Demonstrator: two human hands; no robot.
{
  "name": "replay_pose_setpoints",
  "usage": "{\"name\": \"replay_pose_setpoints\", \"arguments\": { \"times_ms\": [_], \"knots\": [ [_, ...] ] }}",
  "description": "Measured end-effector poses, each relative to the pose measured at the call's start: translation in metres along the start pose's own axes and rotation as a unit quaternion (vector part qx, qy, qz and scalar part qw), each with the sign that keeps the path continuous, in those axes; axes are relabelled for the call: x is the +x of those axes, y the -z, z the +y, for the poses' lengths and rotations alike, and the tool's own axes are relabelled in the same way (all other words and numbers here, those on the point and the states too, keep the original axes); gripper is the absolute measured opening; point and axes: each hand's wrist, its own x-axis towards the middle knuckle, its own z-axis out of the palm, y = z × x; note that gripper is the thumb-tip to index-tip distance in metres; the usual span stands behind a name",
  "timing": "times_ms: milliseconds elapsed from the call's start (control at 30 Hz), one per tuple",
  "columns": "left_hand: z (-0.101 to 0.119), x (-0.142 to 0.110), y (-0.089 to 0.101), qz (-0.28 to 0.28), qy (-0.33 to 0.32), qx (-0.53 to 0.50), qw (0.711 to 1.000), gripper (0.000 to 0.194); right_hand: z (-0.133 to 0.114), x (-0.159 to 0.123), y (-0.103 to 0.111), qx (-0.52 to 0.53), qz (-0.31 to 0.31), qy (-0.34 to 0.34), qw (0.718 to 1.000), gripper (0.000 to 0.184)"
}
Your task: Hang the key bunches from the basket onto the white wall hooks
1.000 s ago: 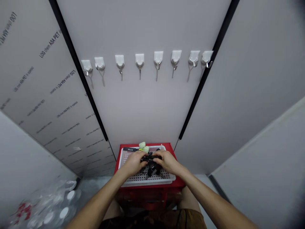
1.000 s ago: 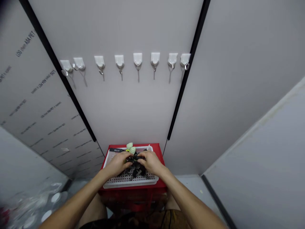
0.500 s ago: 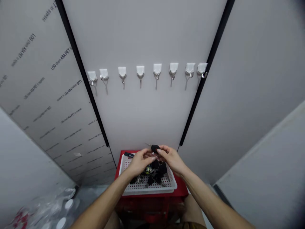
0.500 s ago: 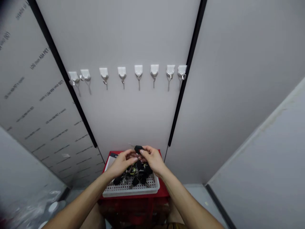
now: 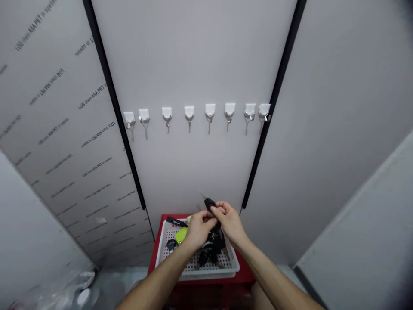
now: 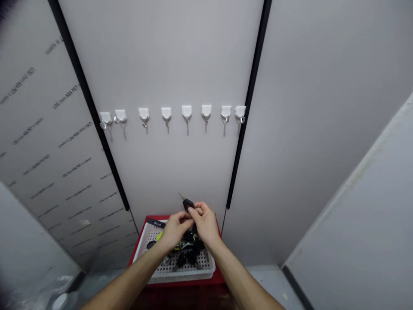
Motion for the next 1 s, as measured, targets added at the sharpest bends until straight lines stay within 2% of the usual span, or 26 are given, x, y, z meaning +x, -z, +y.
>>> {"name": "replay_pose_setpoints", "arguments": {
  "times_ms": [133,233,333,433,533,667,733,833,933,1000],
  "knots": [
    [-0.005,0.003,-0.007,0.038,-0.032,0.031,0.998,0.013,-0.001,-0.002,-0.005,0.033,0.005,0.006,0.999,0.025],
    [-0.009,0.005,-0.007,0.033,-0.033,0.007,0.999,0.012,-0.004,-0.004,-0.006,0.049,0.006,0.005,0.999,0.025],
    [-0.010,0.006,-0.002,0.017,-0.005,0.022,1.000,0.008,-0.007,-0.004,-0.001,0.067,0.006,-0.002,0.998,0.026],
    [-0.004,0.008,0.008,0.020,0.013,0.032,0.999,0.008,-0.010,-0.001,0.009,0.089,0.017,0.002,0.996,0.029],
    [0.007,0.011,0.017,0.033,-0.015,0.014,0.999,0.007,-0.011,0.002,0.019,0.103,0.034,0.002,0.994,0.033],
    [0.023,0.013,0.020,0.007,-0.036,-0.028,0.999,0.003,-0.012,0.003,0.024,0.096,0.031,0.000,0.995,0.037],
    [0.029,0.013,0.019,-0.003,-0.029,-0.057,0.998,0.002,-0.014,0.004,0.024,0.061,0.045,0.022,0.997,0.035],
    [0.036,0.013,0.019,-0.012,-0.021,-0.080,0.997,0.002,-0.019,0.004,0.026,-0.070,0.071,0.086,0.991,0.027],
    [0.044,0.014,0.020,-0.025,-0.015,-0.083,0.996,0.002,-0.029,0.002,0.029,-0.213,0.048,0.145,0.965,0.025],
    [0.049,0.015,0.021,-0.032,-0.020,-0.072,0.997,0.002,-0.035,0.000,0.029,-0.261,0.024,0.172,0.950,0.026]
  ]
}}
